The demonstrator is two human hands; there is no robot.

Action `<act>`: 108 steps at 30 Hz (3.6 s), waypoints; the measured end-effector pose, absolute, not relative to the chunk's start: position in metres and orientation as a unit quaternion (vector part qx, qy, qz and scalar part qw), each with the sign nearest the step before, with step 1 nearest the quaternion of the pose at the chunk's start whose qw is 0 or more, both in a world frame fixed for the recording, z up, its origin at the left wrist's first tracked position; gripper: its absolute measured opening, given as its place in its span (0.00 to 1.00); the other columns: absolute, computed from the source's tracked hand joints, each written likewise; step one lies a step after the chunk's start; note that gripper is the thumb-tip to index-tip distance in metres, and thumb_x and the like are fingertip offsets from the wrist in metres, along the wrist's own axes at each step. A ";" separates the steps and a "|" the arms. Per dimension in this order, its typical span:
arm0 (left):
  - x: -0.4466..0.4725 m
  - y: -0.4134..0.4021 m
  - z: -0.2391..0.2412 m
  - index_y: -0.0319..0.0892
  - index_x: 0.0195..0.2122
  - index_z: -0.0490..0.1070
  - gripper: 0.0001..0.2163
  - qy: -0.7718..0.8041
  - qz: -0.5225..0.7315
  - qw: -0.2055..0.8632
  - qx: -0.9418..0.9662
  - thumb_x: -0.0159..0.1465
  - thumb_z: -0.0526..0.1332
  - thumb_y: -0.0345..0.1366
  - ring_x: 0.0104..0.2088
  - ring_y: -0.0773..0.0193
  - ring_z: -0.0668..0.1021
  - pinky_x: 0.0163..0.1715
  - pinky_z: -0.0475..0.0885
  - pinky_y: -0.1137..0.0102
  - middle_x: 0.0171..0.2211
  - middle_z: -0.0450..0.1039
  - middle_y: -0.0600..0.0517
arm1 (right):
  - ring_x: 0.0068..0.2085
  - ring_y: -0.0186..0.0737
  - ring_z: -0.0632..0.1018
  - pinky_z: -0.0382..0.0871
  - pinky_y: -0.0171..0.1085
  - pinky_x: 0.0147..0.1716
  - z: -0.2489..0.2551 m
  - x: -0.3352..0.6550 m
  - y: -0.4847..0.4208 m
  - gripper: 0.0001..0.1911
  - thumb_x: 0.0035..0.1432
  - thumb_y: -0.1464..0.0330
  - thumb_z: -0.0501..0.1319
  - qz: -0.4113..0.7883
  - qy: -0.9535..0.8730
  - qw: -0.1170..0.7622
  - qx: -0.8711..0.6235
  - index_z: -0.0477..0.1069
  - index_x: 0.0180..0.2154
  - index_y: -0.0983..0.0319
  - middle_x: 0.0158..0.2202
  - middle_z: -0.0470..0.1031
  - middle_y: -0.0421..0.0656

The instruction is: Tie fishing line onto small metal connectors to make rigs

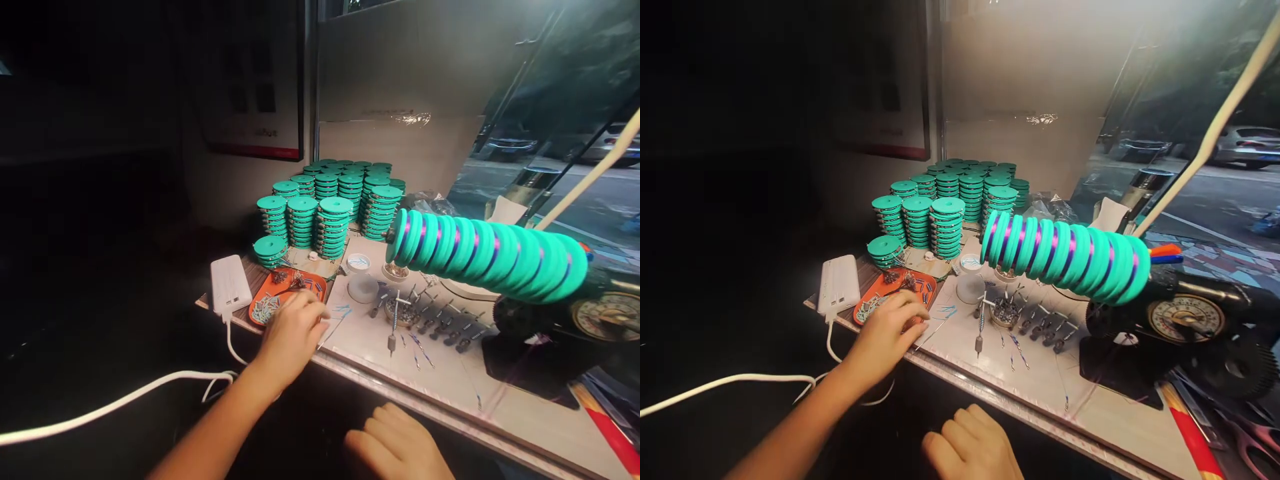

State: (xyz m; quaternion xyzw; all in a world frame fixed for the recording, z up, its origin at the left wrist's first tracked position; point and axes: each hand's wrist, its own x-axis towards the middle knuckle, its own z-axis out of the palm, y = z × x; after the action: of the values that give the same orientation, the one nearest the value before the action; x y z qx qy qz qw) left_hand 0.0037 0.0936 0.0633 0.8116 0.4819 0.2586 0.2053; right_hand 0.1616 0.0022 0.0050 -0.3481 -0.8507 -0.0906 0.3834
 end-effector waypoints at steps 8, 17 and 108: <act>0.020 0.117 0.057 0.42 0.23 0.64 0.07 0.464 0.259 0.221 0.818 0.54 0.55 0.25 0.32 0.60 0.68 0.34 0.61 0.66 0.26 0.64 0.54 | 0.19 0.31 0.69 0.60 0.30 0.19 -0.010 0.164 -0.007 0.10 0.59 0.72 0.51 0.073 -0.819 0.409 -0.395 0.67 0.27 0.61 0.18 0.70 0.38; -0.001 0.036 0.038 0.41 0.32 0.72 0.08 0.487 0.427 0.587 0.486 0.50 0.65 0.35 0.27 0.69 0.73 0.30 0.69 0.76 0.26 0.71 0.55 | 0.27 0.35 0.75 0.68 0.30 0.27 0.028 0.223 -0.006 0.06 0.56 0.71 0.55 0.049 -0.716 0.429 -0.548 0.69 0.29 0.61 0.25 0.74 0.41; 0.017 -0.005 0.004 0.42 0.28 0.72 0.04 0.415 0.488 0.377 0.669 0.57 0.60 0.28 0.27 0.67 0.75 0.27 0.70 0.75 0.25 0.72 0.54 | 0.28 0.36 0.71 0.65 0.31 0.29 0.020 0.149 -0.023 0.08 0.54 0.65 0.58 0.391 -0.562 0.537 -0.493 0.68 0.26 0.61 0.25 0.70 0.39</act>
State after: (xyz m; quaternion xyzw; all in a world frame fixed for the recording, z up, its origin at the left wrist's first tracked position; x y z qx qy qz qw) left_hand 0.0170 -0.0048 0.0042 0.6687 0.4151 0.4881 0.3771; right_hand 0.1486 -0.0234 0.0201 -0.4928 -0.5621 0.3914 0.5367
